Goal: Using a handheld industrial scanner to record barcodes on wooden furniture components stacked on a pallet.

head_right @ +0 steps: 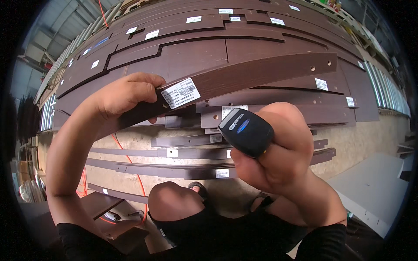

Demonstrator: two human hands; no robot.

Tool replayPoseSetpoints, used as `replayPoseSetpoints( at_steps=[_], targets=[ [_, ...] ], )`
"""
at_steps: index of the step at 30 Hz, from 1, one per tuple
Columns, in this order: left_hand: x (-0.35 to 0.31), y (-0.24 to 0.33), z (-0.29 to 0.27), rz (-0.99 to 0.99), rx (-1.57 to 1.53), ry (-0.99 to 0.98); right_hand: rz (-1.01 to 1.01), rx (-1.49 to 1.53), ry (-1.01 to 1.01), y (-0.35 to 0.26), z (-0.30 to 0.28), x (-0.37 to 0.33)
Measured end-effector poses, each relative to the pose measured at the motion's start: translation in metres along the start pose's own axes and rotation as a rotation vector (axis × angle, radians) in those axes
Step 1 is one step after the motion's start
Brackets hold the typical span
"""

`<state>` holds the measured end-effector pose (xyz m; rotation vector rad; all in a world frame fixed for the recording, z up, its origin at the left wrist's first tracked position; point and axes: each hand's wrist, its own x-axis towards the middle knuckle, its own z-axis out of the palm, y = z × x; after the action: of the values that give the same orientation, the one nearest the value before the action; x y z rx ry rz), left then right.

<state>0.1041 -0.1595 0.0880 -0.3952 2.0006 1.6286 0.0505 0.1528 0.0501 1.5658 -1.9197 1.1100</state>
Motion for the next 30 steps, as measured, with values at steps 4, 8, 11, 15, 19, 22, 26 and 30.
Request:
replayPoseSetpoints(
  at_steps=[4, 8, 11, 15, 19, 22, 26, 30],
  targets=[
    [-0.012, -0.001, 0.001, 0.179, 0.620, 0.151, -0.050, -0.071, -0.083, 0.005, -0.019, 0.006],
    [-0.034, -0.021, 0.007, 0.664, 1.230, 0.642, 0.045, -0.408, -0.075, 0.013, -0.055, 0.011],
    [-0.060, -0.044, -0.019, 0.892, 1.447, 1.003, 0.242, -0.457, -0.298, 0.017, -0.055, 0.014],
    [-0.056, -0.067, -0.043, 1.009, 1.571, 1.252, 0.538, -0.431, -0.557, 0.015, -0.051, 0.002],
    [-0.065, -0.088, -0.047, 0.965, 1.594, 1.373, 0.445, -0.263, -0.457, 0.024, -0.031, -0.012],
    [-0.067, -0.107, -0.050, 0.896, 1.593, 1.461, 0.343, -0.272, -0.366, 0.023, -0.023, -0.011],
    [-0.065, -0.118, -0.044, 0.831, 1.492, 1.547, 0.225, -0.201, -0.230, 0.023, -0.009, -0.011],
    [-0.064, -0.127, -0.046, 0.838, 1.450, 1.559, 0.159, -0.208, -0.203, 0.024, -0.003, -0.015]
  ],
)
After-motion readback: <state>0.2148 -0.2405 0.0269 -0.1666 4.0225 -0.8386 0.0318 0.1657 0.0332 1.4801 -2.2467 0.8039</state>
